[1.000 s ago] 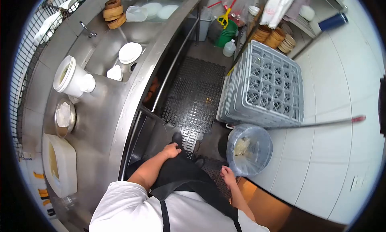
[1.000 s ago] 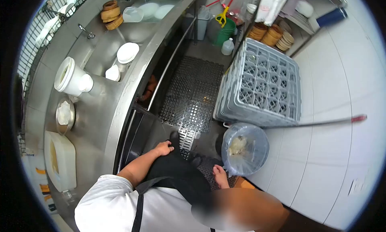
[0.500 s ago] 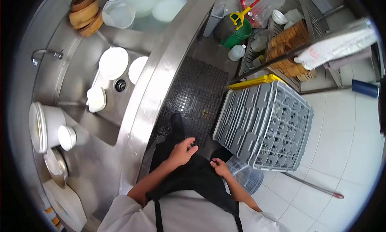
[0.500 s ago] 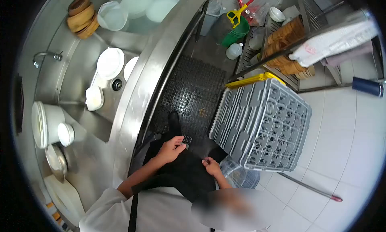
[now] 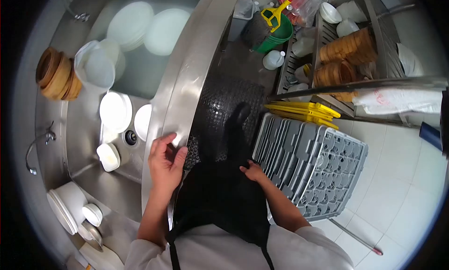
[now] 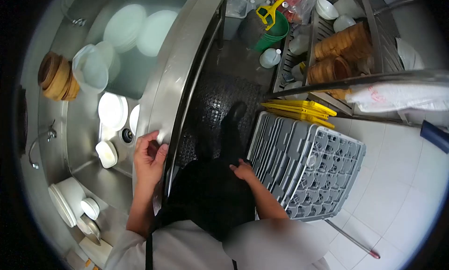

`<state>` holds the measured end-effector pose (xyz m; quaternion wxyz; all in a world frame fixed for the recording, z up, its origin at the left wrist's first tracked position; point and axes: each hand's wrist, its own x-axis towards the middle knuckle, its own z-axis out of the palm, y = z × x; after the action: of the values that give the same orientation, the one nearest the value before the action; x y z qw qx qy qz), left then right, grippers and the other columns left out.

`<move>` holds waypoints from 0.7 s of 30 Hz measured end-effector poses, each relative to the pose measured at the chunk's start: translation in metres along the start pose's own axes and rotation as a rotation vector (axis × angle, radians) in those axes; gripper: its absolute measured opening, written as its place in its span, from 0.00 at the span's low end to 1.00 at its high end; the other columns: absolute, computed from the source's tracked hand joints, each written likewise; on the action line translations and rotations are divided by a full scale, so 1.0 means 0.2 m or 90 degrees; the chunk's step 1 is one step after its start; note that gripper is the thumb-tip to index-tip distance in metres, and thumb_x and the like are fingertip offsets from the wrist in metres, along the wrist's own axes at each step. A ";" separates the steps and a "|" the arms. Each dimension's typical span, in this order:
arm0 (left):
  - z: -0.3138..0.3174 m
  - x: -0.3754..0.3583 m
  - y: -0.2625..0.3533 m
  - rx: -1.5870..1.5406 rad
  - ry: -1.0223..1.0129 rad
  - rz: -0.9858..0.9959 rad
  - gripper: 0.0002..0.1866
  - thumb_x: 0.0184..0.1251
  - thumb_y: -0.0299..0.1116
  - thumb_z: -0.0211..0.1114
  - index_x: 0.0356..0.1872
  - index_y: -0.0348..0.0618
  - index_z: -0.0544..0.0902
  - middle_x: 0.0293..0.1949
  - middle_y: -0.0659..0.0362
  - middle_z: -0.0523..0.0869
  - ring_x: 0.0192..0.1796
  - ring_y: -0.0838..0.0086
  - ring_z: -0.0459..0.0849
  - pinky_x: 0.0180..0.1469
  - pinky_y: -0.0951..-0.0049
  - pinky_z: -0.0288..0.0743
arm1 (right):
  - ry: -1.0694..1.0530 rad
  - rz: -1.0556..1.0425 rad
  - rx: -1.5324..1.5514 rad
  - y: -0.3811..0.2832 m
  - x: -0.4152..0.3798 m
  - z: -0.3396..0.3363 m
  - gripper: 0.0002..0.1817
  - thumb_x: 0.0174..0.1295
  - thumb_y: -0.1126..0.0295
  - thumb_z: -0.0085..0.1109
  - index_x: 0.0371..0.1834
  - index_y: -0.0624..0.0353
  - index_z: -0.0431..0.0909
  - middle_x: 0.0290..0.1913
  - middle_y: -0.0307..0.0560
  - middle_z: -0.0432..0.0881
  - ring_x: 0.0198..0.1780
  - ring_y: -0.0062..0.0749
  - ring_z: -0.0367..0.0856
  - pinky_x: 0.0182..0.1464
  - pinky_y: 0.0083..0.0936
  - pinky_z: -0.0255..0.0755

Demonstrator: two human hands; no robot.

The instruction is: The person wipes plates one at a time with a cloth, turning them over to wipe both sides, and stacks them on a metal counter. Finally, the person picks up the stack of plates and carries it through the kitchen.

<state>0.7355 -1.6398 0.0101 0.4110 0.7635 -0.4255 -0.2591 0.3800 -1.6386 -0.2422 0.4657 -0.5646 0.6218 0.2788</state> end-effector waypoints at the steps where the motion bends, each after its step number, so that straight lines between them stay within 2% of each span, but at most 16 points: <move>1: 0.04 0.08 0.04 0.033 0.026 0.023 0.23 0.59 0.28 0.77 0.56 0.37 0.82 0.49 0.52 0.81 0.40 0.68 0.79 0.44 0.71 0.75 | -0.021 0.005 -0.006 -0.03 0.08 -0.05 0.46 0.66 0.37 0.56 0.82 0.50 0.56 0.72 0.73 0.67 0.75 0.62 0.65 0.76 0.41 0.61; 2: 0.09 0.16 0.08 0.067 0.052 0.048 0.25 0.58 0.29 0.77 0.57 0.37 0.81 0.53 0.50 0.80 0.45 0.65 0.80 0.49 0.69 0.75 | -0.042 0.009 -0.011 -0.09 0.16 -0.12 0.48 0.65 0.35 0.56 0.83 0.46 0.53 0.74 0.72 0.64 0.76 0.63 0.63 0.76 0.43 0.61; 3: 0.12 0.24 0.11 0.096 0.053 0.044 0.28 0.56 0.30 0.78 0.59 0.38 0.80 0.58 0.48 0.77 0.55 0.59 0.79 0.59 0.66 0.73 | -0.065 0.012 -0.017 -0.14 0.25 -0.19 0.50 0.63 0.33 0.56 0.84 0.43 0.51 0.76 0.72 0.61 0.77 0.63 0.61 0.76 0.44 0.60; 4: 0.17 0.32 0.15 0.136 0.070 0.020 0.31 0.54 0.31 0.80 0.60 0.38 0.80 0.59 0.47 0.76 0.61 0.56 0.77 0.65 0.63 0.70 | -0.082 0.034 -0.027 -0.21 0.31 -0.28 0.52 0.62 0.33 0.57 0.84 0.42 0.48 0.78 0.73 0.57 0.78 0.66 0.59 0.76 0.48 0.59; 6: 0.28 0.50 0.23 0.174 0.087 0.026 0.34 0.52 0.32 0.81 0.63 0.39 0.79 0.62 0.46 0.73 0.65 0.54 0.74 0.68 0.60 0.67 | -0.119 0.075 -0.046 -0.37 0.41 -0.51 0.55 0.60 0.32 0.60 0.85 0.39 0.43 0.80 0.75 0.50 0.78 0.70 0.56 0.76 0.54 0.58; 8: 0.38 0.67 0.24 0.217 0.074 0.032 0.46 0.51 0.38 0.83 0.71 0.36 0.70 0.67 0.45 0.67 0.70 0.53 0.68 0.73 0.56 0.61 | -0.147 0.112 -0.097 -0.53 0.51 -0.78 0.59 0.58 0.33 0.63 0.85 0.36 0.39 0.80 0.76 0.44 0.77 0.73 0.56 0.73 0.60 0.60; 9: 0.44 0.75 0.27 0.253 0.077 0.036 0.47 0.53 0.42 0.81 0.72 0.36 0.67 0.69 0.45 0.66 0.71 0.53 0.66 0.74 0.56 0.58 | -0.165 0.133 -0.118 -0.56 0.55 -0.87 0.60 0.56 0.33 0.65 0.86 0.34 0.36 0.81 0.77 0.42 0.77 0.75 0.56 0.72 0.63 0.60; 10: 0.49 0.84 0.30 0.286 0.077 0.040 0.49 0.55 0.46 0.80 0.74 0.35 0.64 0.70 0.45 0.66 0.73 0.54 0.64 0.75 0.56 0.55 | -0.181 0.137 -0.096 -0.56 0.61 -0.93 0.62 0.54 0.33 0.67 0.86 0.33 0.36 0.80 0.77 0.43 0.76 0.75 0.57 0.70 0.64 0.62; 11: 0.53 0.92 0.32 0.325 0.073 0.047 0.54 0.54 0.55 0.79 0.75 0.35 0.62 0.71 0.44 0.64 0.74 0.53 0.62 0.76 0.55 0.52 | -0.191 0.142 -0.078 -0.53 0.67 -1.00 0.64 0.52 0.33 0.69 0.86 0.33 0.36 0.80 0.77 0.44 0.76 0.75 0.58 0.69 0.64 0.63; 12: 0.58 1.01 0.36 0.381 0.065 0.029 0.58 0.52 0.60 0.79 0.76 0.36 0.61 0.71 0.44 0.63 0.73 0.53 0.63 0.75 0.55 0.55 | -0.198 0.147 -0.062 -0.51 0.73 -1.06 0.65 0.50 0.33 0.71 0.86 0.32 0.36 0.79 0.77 0.46 0.75 0.74 0.60 0.68 0.65 0.65; 14: 0.67 1.12 0.39 0.441 0.072 -0.021 0.59 0.51 0.61 0.79 0.78 0.38 0.58 0.69 0.45 0.64 0.71 0.53 0.64 0.72 0.53 0.59 | -0.204 0.144 -0.068 -0.51 0.78 -1.18 0.69 0.47 0.34 0.74 0.86 0.34 0.35 0.78 0.78 0.47 0.73 0.73 0.63 0.67 0.61 0.68; 15: 0.71 1.16 0.40 0.451 0.069 -0.083 0.59 0.52 0.58 0.80 0.79 0.39 0.57 0.68 0.46 0.64 0.68 0.53 0.66 0.69 0.52 0.63 | -0.207 0.143 -0.073 -0.52 0.82 -1.24 0.70 0.45 0.34 0.75 0.86 0.34 0.35 0.77 0.79 0.48 0.72 0.73 0.65 0.66 0.59 0.69; 16: 0.72 1.18 0.36 0.487 0.076 -0.057 0.58 0.53 0.54 0.81 0.79 0.40 0.56 0.68 0.47 0.64 0.67 0.54 0.67 0.67 0.51 0.65 | -0.205 0.137 -0.074 -0.51 0.87 -1.27 0.71 0.44 0.34 0.76 0.86 0.35 0.35 0.77 0.80 0.49 0.70 0.72 0.68 0.65 0.57 0.71; 18: 0.74 1.19 0.34 0.556 0.109 -0.155 0.58 0.52 0.56 0.80 0.78 0.36 0.58 0.66 0.45 0.66 0.67 0.51 0.68 0.69 0.54 0.64 | -0.202 0.132 -0.073 -0.49 0.96 -1.31 0.72 0.41 0.34 0.78 0.86 0.37 0.36 0.75 0.81 0.51 0.66 0.71 0.72 0.64 0.53 0.73; 21: 0.70 1.19 0.33 0.679 0.073 -0.145 0.55 0.56 0.54 0.78 0.78 0.36 0.58 0.66 0.46 0.69 0.62 0.52 0.73 0.63 0.56 0.69 | -0.187 0.124 -0.042 -0.50 1.05 -1.41 0.68 0.47 0.36 0.76 0.86 0.38 0.39 0.77 0.82 0.48 0.66 0.75 0.71 0.61 0.58 0.73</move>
<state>0.7212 -1.9215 -0.0184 -0.0409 0.9202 -0.3892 -0.0084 0.4159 -1.9983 -0.2969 0.5038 -0.4700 0.5892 0.4221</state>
